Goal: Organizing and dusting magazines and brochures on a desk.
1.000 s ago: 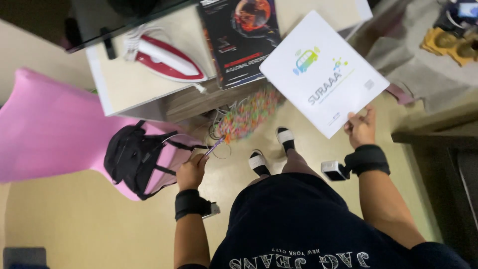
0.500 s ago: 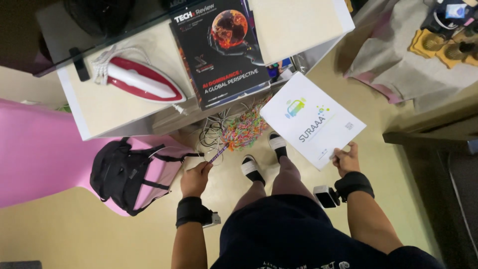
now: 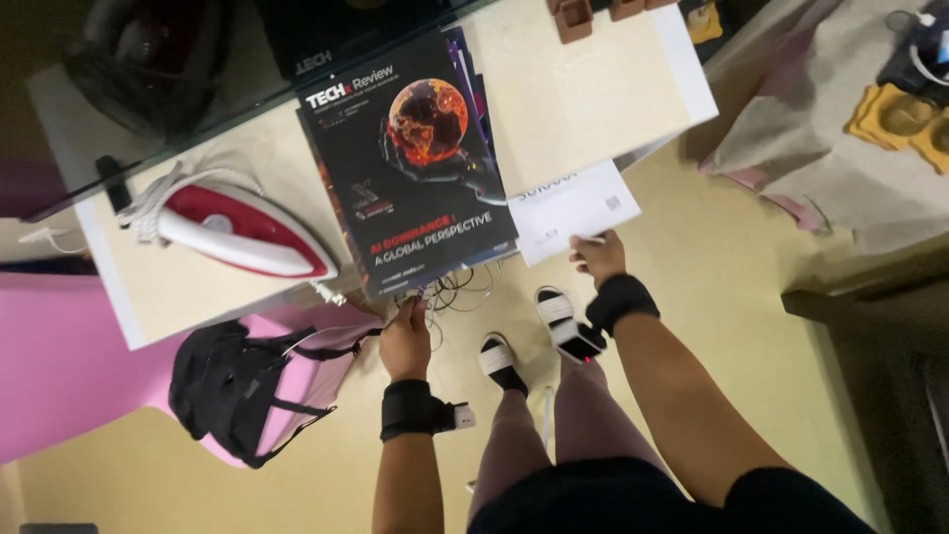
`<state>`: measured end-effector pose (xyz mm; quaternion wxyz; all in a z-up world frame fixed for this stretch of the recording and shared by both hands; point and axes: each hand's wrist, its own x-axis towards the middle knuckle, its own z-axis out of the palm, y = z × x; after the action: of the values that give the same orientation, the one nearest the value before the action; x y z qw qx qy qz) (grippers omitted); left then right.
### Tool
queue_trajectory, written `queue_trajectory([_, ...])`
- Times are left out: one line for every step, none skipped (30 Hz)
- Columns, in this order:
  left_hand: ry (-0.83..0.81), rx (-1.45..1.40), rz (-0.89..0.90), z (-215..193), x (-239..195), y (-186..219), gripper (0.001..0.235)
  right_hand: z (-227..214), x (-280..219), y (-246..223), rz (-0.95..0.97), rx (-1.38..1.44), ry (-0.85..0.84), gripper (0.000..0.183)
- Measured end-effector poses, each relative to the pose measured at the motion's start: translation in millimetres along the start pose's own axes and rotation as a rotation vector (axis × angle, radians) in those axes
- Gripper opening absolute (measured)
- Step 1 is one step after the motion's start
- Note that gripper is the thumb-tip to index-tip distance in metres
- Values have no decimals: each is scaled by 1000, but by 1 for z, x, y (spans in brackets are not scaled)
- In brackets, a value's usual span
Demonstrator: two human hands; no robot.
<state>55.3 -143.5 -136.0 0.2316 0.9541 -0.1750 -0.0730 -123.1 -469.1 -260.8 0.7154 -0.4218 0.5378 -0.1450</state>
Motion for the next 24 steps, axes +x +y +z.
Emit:
queue_trajectory([-2, 1, -6, 13, 6, -2, 25, 6, 17, -3, 5, -4, -1, 49])
queue_trajectory([-39, 59, -68, 26, 12, -4, 24, 13, 35, -5, 21, -107, 39, 43])
queue_trajectory([-76, 117, -131, 39, 18, -7, 23, 20, 52, -7, 36, -211, 79, 38])
queue_trajectory([-77, 117, -139, 50, 22, -10, 23, 25, 63, -9, 40, -217, 75, 38])
queue_trajectory([-40, 98, -133, 61, 26, -13, 24, 30, 73, -10, 35, -288, 97, 35])
queue_trajectory([-2, 80, -129, 71, 29, -17, 28, 37, 83, -10, 29, -361, 117, 33])
queue_trajectory([-1, 80, -139, 83, 31, -25, 28, 41, 91, -8, 32, -369, 111, 33])
queue_trajectory([38, 7, -57, 94, 34, -33, 31, 45, 99, -6, 29, -409, 120, 35])
queue_trajectory([78, -65, 25, 105, 36, -41, 34, 48, 106, -3, 26, -449, 130, 37])
queue_trajectory([79, -65, 24, 109, 41, -41, 34, 49, 118, 8, 26, -450, 128, 37])
queue_trajectory([107, -58, 79, 113, 45, -42, 33, 49, 128, 19, -68, -544, 146, 37])
queue_trajectory([132, -50, 136, 116, 48, -42, 32, 47, 137, 30, -161, -637, 166, 37])
queue_trajectory([131, -50, 137, 127, 49, -52, 32, 48, 141, 37, -159, -637, 167, 37])
queue_trajectory([117, -48, 158, 139, 51, -62, 34, 49, 146, 42, -211, -645, 182, 38])
queue_trajectory([103, -47, 179, 151, 53, -71, 36, 50, 150, 47, -263, -652, 198, 39])
queue_trajectory([104, -49, 184, 154, 56, -72, 36, 51, 153, 49, -267, -649, 202, 39])
queue_trajectory([100, -86, 177, 158, 59, -72, 38, 52, 156, 51, -200, -649, 219, 39])
queue_trajectory([96, -121, 169, 160, 61, -74, 41, 54, 158, 53, -133, -648, 232, 38])
queue_trajectory([98, -121, 173, 164, 63, -78, 41, 54, 162, 56, -136, -645, 234, 38])
queue_trajectory([91, -121, 174, 167, 63, -83, 40, 54, 165, 60, -113, -661, 260, 37])
queue_trajectory([83, -122, 175, 170, 63, -87, 40, 54, 167, 63, -90, -677, 285, 36])
queue_trajectory([82, -123, 176, 174, 61, -91, 40, 52, 169, 65, -89, -677, 287, 36])
queue_trajectory([68, -124, 174, 177, 58, -96, 39, 51, 169, 67, -74, -690, 281, 37])
queue_trajectory([59, -124, 172, 179, 57, -101, 38, 52, 171, 68, -61, -702, 271, 38])
